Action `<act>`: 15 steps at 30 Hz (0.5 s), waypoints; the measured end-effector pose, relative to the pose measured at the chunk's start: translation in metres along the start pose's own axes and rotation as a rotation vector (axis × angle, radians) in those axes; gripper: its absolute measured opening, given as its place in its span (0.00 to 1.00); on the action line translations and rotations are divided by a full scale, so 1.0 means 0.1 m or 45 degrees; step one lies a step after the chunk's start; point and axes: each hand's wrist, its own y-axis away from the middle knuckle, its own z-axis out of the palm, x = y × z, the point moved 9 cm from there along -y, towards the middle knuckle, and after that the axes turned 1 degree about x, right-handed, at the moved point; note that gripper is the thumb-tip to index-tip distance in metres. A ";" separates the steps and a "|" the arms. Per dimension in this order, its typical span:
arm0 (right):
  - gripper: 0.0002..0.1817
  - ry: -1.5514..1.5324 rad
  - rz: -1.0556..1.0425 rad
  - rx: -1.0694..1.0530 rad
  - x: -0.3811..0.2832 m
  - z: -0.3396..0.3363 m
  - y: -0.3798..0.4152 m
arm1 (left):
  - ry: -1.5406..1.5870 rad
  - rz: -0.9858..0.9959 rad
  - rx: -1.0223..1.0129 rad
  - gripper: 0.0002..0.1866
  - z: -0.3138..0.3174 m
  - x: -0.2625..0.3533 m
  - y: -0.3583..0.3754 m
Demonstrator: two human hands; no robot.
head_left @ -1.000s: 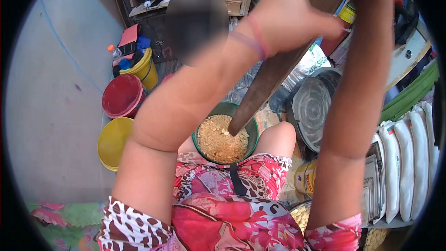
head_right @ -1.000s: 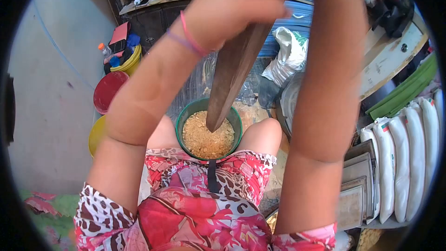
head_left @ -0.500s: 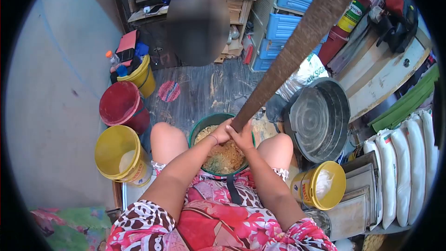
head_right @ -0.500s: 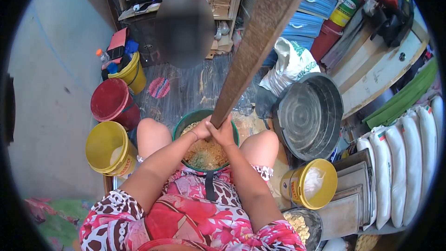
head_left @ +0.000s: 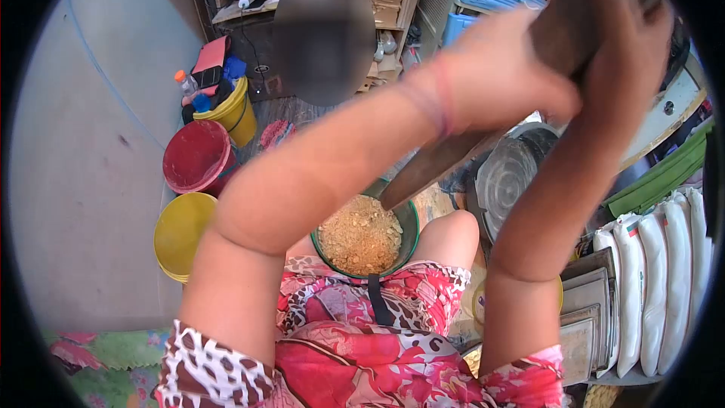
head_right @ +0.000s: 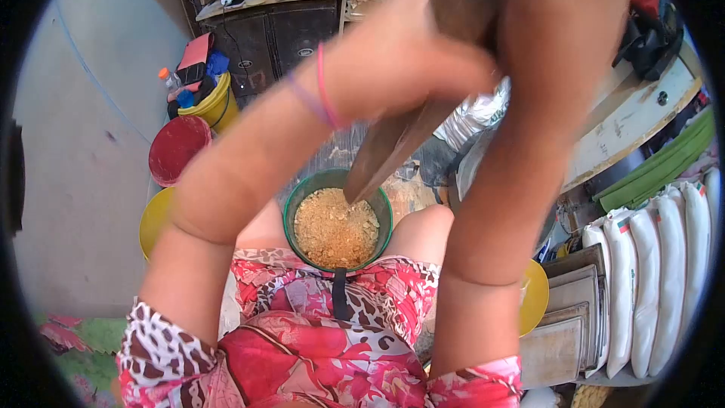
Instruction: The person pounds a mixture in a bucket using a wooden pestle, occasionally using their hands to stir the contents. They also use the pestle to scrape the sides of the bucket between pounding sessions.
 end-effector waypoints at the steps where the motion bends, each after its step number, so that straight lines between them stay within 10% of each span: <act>1: 0.26 -0.192 0.154 -0.111 0.15 0.00 -0.31 | 0.120 -0.030 -0.132 0.26 0.03 0.17 -0.21; 4: 0.26 -0.595 -0.566 -0.418 -0.82 0.59 0.05 | 0.359 -0.094 -0.398 0.14 0.17 0.29 -0.33; 7: 0.27 0.275 -0.263 0.049 0.03 0.25 0.37 | -0.043 -0.225 -0.044 0.25 -0.03 -0.38 0.21; 9: 0.39 0.018 0.330 -0.016 1.00 0.35 1.74 | 0.018 -0.203 0.171 0.34 -0.09 -1.32 1.19; 12: 0.43 -0.110 0.770 -0.304 2.02 0.59 4.02 | 0.040 -0.969 0.050 0.28 -0.03 -3.36 3.15; 15: 0.41 -0.193 0.810 -0.261 1.92 0.50 4.03 | 0.007 -0.736 0.043 0.26 -0.04 -3.36 3.16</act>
